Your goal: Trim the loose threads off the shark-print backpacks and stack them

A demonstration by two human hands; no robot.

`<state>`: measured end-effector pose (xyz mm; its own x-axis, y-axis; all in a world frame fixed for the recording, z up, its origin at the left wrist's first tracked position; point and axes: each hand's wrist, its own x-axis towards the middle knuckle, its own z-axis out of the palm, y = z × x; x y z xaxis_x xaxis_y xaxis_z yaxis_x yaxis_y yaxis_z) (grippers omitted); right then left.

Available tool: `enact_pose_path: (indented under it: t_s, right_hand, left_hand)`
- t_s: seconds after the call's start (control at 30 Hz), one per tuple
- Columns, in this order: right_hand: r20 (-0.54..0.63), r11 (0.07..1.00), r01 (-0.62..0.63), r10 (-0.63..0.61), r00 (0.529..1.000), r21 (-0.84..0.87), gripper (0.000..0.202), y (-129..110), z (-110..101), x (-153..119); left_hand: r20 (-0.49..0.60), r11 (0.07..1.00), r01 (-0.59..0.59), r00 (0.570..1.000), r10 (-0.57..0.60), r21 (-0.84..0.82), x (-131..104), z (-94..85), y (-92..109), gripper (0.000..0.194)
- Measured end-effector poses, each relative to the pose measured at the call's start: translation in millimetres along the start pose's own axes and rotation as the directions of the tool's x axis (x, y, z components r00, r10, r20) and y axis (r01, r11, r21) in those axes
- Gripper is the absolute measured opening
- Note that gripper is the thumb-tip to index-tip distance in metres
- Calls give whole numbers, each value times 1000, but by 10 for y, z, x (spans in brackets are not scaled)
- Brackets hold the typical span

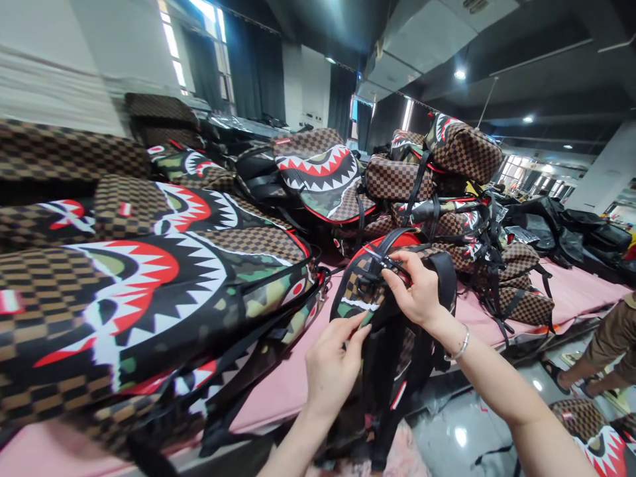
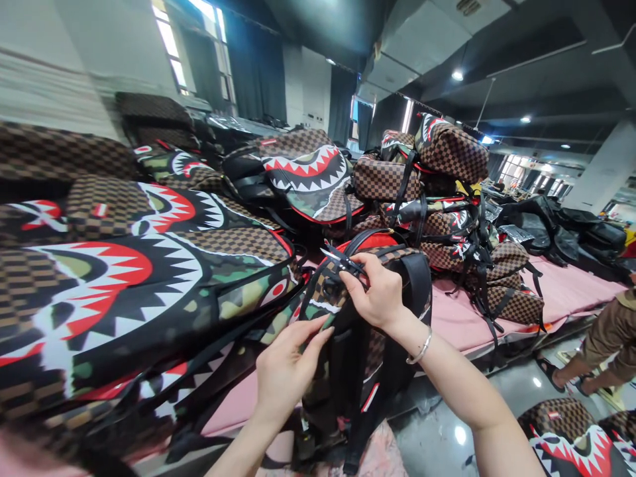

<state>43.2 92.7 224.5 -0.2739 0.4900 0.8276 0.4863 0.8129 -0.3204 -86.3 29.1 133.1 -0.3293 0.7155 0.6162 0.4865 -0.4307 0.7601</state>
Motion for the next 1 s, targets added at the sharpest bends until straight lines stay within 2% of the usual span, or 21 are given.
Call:
enact_pose_path:
  t_s: [0.07, 0.13, 0.2, 0.27, 0.4, 0.53, 0.6, 0.77, 1.0]
  right_hand:
    - [4, 1000, 16, -16, 1000, -17, 24, 46, 21, 8]
    - [11, 999, 14, -14, 1000, -37, 25, 94, 61, 17]
    - [16, 999, 6, -6, 1000, -38, 24, 138, 109, 29]
    - [19, 1000, 3, -3, 1000, -23, 24, 176, 149, 43]
    - [-9, 999, 7, -8, 1000, -32, 24, 222, 139, 40]
    - [-57, 986, 146, -150, 987, -74, 19, 191, 3, -124]
    - [-17, 977, 205, -206, 978, -52, 19, 149, -73, -272]
    - [241, 963, 254, -226, 944, -91, 26, 86, -121, -529]
    - [277, 901, 325, -246, 929, -287, 22, 79, 62, -478]
  left_hand:
    - [87, 968, 181, 982, -168, -173, 51, 18, -46, 17]
    - [245, 867, 363, 925, -291, -342, 79, 36, -96, 17]
    - [390, 744, 498, 856, -340, -445, 90, 53, -128, 18]
    - [464, 653, 573, 810, -359, -496, 93, 68, -132, 20]
    - [499, 514, 661, 750, -434, -546, 118, 104, -91, 26]
    - [526, 412, 718, 694, -492, -561, 162, 141, -57, 27]
    - [529, 402, 720, 691, -492, -566, 177, 157, -52, 27]
    - [535, 386, 721, 689, -489, -576, 193, 179, -39, 29]
    - [434, 531, 621, 784, -445, -576, 183, 141, -19, 23]
